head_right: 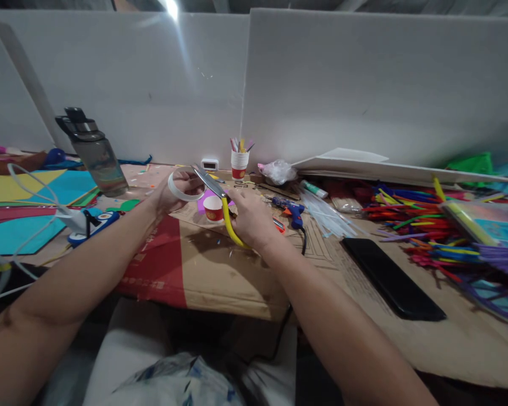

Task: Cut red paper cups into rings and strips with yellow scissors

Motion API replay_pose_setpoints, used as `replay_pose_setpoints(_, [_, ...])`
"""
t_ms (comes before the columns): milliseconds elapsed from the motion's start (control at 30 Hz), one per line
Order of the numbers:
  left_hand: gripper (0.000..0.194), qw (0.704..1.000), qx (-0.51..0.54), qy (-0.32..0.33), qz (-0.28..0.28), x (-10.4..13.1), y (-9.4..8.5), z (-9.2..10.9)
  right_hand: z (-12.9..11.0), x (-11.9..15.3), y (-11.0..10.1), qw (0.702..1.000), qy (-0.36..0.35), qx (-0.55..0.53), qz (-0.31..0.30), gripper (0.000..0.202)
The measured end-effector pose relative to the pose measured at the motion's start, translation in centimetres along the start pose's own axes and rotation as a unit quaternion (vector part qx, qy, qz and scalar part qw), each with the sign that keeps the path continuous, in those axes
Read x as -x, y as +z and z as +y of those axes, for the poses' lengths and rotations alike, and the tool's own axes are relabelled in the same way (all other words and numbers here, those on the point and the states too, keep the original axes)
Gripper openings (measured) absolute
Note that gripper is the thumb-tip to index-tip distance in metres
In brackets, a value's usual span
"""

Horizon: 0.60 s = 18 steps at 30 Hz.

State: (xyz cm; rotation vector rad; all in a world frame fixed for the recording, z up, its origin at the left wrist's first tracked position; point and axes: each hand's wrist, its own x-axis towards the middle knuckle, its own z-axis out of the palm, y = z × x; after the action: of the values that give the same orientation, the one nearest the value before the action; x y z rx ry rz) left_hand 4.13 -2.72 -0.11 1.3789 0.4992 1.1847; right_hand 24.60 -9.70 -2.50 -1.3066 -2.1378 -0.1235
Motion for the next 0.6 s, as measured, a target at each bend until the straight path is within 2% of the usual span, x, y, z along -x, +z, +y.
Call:
replay_pose_setpoints(167, [0.033, 1.0, -0.014, 0.004, -0.012, -0.03, -0.18, -0.14, 0.2, -0.25, 0.03, 0.997, -0.014, -0.077, 0.03, 0.024])
replay_pose_setpoints(267, [0.033, 1.0, -0.014, 0.007, -0.007, 0.14, -0.16, -0.31, 0.51, -0.51, 0.12, 0.992, 0.008, -0.116, 0.05, 0.025])
replay_pose_setpoints(600, [0.026, 0.999, 0.038, 0.022, -0.023, 0.08, -0.06, -0.83, 0.44, -0.01, 0.99, 0.999, 0.001, -0.053, 0.014, 0.045])
